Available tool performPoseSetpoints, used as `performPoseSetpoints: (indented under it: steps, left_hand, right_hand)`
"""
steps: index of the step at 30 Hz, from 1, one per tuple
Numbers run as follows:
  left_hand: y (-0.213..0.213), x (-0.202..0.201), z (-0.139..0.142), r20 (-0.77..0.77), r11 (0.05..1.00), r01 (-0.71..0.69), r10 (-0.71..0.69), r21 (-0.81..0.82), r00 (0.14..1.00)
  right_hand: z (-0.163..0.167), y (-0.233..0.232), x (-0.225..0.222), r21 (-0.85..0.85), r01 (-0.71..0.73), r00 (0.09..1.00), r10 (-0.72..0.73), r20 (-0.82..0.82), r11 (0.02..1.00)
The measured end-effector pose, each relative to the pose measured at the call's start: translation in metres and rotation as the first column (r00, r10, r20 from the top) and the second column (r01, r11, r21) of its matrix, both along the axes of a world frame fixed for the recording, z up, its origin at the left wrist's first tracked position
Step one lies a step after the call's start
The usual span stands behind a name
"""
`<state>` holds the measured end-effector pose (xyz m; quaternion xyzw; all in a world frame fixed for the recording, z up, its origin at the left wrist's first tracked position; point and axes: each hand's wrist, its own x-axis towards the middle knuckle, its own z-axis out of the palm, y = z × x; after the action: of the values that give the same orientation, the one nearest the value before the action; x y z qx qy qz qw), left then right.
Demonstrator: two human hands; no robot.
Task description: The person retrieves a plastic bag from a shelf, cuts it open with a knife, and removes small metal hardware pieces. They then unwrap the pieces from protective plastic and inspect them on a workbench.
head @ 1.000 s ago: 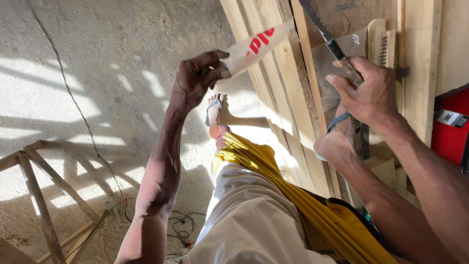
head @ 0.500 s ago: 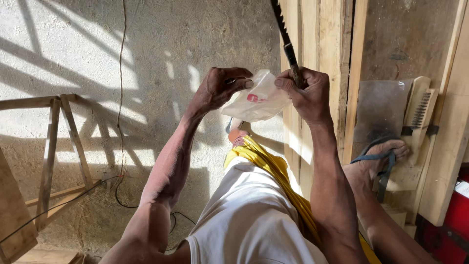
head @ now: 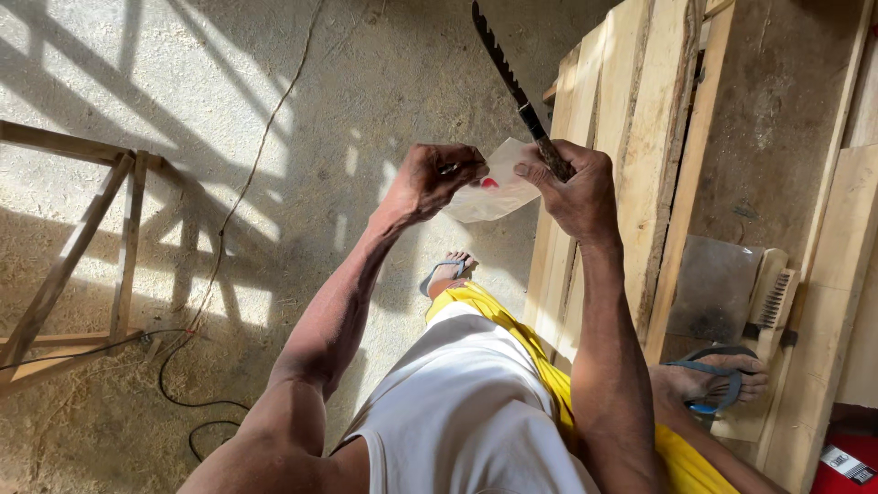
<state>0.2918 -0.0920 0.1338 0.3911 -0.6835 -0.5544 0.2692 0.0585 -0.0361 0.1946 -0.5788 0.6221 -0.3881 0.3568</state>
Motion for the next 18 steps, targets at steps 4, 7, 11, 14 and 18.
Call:
performPoseSetpoints:
  steps: [4, 7, 11, 14, 18]
  left_hand:
    - [-0.003, 0.035, -0.016, -0.032, 0.959, -0.040, 0.032, -0.282, 0.999]
    - [0.003, 0.055, -0.031, -0.013, 0.955, -0.031, 0.029, -0.294, 1.000]
    - [0.038, 0.062, -0.046, 0.042, 0.950, -0.139, 0.156, -0.279, 0.987]
    - [0.071, 0.074, -0.059, 0.119, 0.965, -0.184, 0.208, -0.186, 0.971]
    - [0.124, 0.106, -0.080, 0.198, 0.947, -0.289, 0.312, -0.140, 0.929]
  right_hand:
    - [0.002, -0.012, 0.037, -0.007, -0.011, 0.996, 0.011, -0.091, 1.000]
    - [0.000, -0.016, 0.057, -0.100, -0.102, 0.994, 0.098, -0.047, 0.990]
    - [-0.015, 0.003, 0.071, 0.008, -0.063, 0.998, 0.063, -0.017, 0.998]
    - [-0.041, 0.030, 0.085, 0.076, -0.021, 0.993, 0.012, 0.115, 0.997]
    - [-0.085, 0.050, 0.121, 0.205, -0.113, 0.934, 0.034, 0.355, 0.972]
